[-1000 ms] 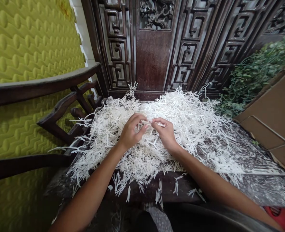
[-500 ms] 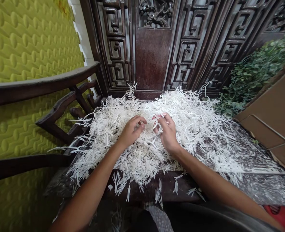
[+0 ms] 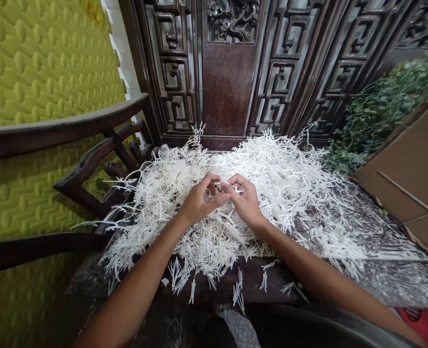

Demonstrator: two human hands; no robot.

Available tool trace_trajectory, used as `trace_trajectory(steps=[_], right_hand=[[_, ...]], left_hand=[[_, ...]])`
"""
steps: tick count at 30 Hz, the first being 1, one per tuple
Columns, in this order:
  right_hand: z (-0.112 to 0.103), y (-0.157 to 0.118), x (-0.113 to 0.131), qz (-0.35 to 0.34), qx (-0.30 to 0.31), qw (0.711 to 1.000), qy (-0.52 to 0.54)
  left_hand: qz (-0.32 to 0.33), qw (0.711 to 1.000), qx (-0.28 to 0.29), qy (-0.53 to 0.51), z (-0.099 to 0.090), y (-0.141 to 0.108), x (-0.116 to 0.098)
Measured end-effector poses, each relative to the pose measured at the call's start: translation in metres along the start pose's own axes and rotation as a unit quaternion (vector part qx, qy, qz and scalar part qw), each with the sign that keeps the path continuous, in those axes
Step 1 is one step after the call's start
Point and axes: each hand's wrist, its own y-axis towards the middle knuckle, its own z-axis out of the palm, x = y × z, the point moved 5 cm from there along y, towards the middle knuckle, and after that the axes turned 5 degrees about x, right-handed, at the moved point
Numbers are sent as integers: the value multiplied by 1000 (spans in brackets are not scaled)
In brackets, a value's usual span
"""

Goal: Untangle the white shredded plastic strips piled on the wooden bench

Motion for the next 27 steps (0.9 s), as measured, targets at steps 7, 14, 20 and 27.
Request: trace_trajectory(steps=[7,14,20,27], right_hand=[[-2,1,7,-20,7,999,-27],[-4,0,8,-27,-8,997,-71],[-1,-1,7,-62,5,994,-87],[4,-4,9,-59,24,993,-100]], left_hand=[[9,999,-12,46,0,1,6],[34,999,-10,28,1,1,3],[36,998,-18,51,-1,-1,0],[38,998,-35,36,-2,0,-3]])
